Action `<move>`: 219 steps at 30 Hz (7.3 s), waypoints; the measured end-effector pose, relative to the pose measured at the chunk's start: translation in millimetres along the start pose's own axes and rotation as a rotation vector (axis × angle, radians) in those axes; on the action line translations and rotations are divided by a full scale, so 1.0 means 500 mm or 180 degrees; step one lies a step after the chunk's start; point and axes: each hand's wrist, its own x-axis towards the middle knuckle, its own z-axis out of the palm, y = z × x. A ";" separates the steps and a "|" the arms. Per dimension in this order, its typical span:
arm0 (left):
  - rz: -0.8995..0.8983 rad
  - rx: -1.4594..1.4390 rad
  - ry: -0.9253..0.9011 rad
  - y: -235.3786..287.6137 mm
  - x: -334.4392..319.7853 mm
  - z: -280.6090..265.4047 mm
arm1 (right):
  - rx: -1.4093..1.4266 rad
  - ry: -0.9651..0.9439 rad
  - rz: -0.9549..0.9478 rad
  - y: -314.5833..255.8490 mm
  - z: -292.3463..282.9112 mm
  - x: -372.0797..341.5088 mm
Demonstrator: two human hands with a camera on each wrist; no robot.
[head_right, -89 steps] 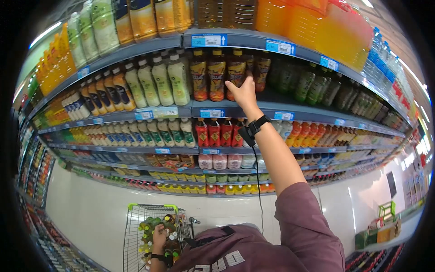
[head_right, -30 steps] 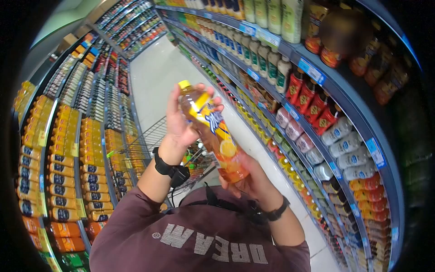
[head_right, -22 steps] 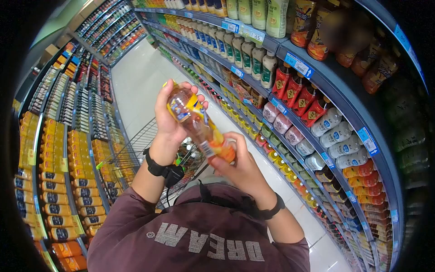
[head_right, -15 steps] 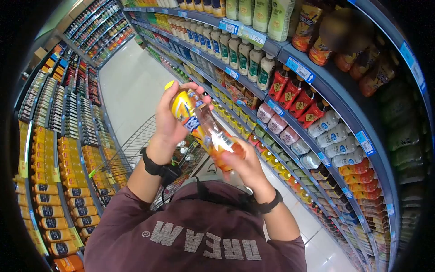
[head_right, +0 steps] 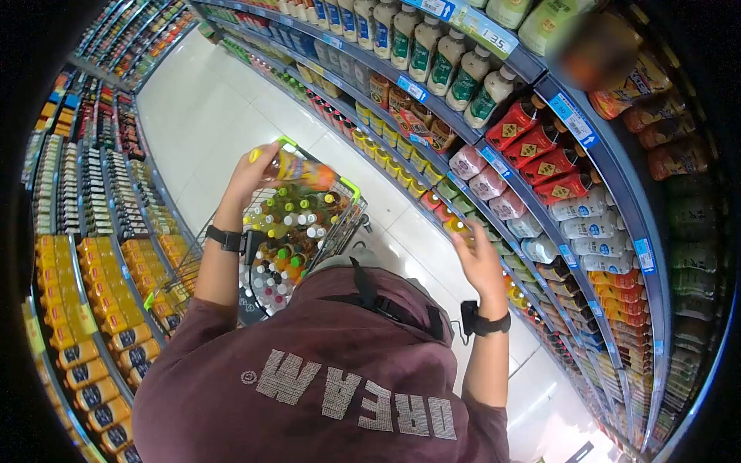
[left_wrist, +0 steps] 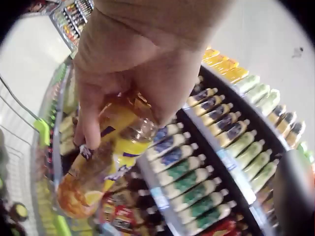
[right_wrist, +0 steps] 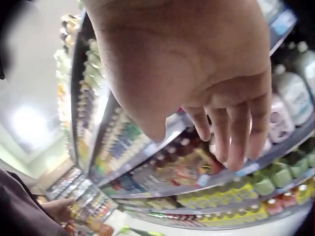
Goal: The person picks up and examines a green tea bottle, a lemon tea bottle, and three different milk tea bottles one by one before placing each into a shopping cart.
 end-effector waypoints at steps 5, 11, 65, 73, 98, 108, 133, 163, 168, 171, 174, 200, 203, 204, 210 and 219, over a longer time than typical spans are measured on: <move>-0.0226 0.0953 0.0491 -0.228 0.209 -0.090 | -0.0348 0.0216 0.1232 0.338 0.051 -0.116; 0.0027 0.0129 0.0267 -0.482 0.373 -0.041 | 0.0206 -0.0475 0.2855 0.485 0.114 -0.336; 0.0876 -0.0842 -0.0377 -0.217 0.049 0.179 | -0.0671 0.3770 -0.1676 -0.309 -0.489 0.273; 0.1815 -0.1189 -0.1807 0.116 -0.240 0.262 | -0.0270 0.2151 -0.3277 -0.346 -0.303 -0.044; 0.1611 -0.3358 -0.2986 0.257 -0.486 0.537 | 0.5177 -0.2608 -0.0087 -0.164 -0.184 -0.294; 0.1651 -0.2844 -0.1096 0.246 -0.522 0.526 | 0.2176 0.0199 -0.1499 -0.177 -0.134 -0.301; 0.0786 -0.2918 -0.1839 0.230 -0.365 0.400 | 0.3490 -0.1251 -0.0263 -0.176 -0.046 -0.184; 0.0477 0.0413 0.0571 -0.470 0.458 -0.034 | 0.0750 -0.0335 0.2058 0.071 0.129 -0.053; 0.0799 0.1566 0.0031 -0.604 0.519 -0.006 | 0.0697 -0.0236 0.2006 0.032 0.137 -0.067; 0.0912 0.1503 -0.0505 -0.696 0.552 -0.012 | 0.0710 -0.0153 0.2007 0.048 0.138 -0.094; 0.1023 0.0871 -0.0982 -0.877 0.686 -0.028 | 0.0732 0.0047 0.1919 0.024 0.131 -0.110; 0.1614 0.2368 -0.0070 -0.514 0.307 -0.059 | -0.0326 0.3510 -0.1380 -0.362 -0.406 0.411; 0.1161 0.2267 0.0035 -0.523 0.191 -0.035 | -0.0407 0.3770 -0.1508 -0.378 -0.422 0.429; 0.1294 0.2178 0.0046 -0.538 0.162 -0.034 | -0.0534 0.3688 -0.1322 -0.390 -0.424 0.418; 0.0648 0.1771 -0.0277 -0.606 0.018 -0.005 | -0.0550 0.3424 -0.1510 -0.349 -0.453 0.412; 0.0856 0.0326 -0.0319 -0.274 -0.134 0.100 | -0.0583 0.3174 -0.2518 -0.359 -0.309 0.132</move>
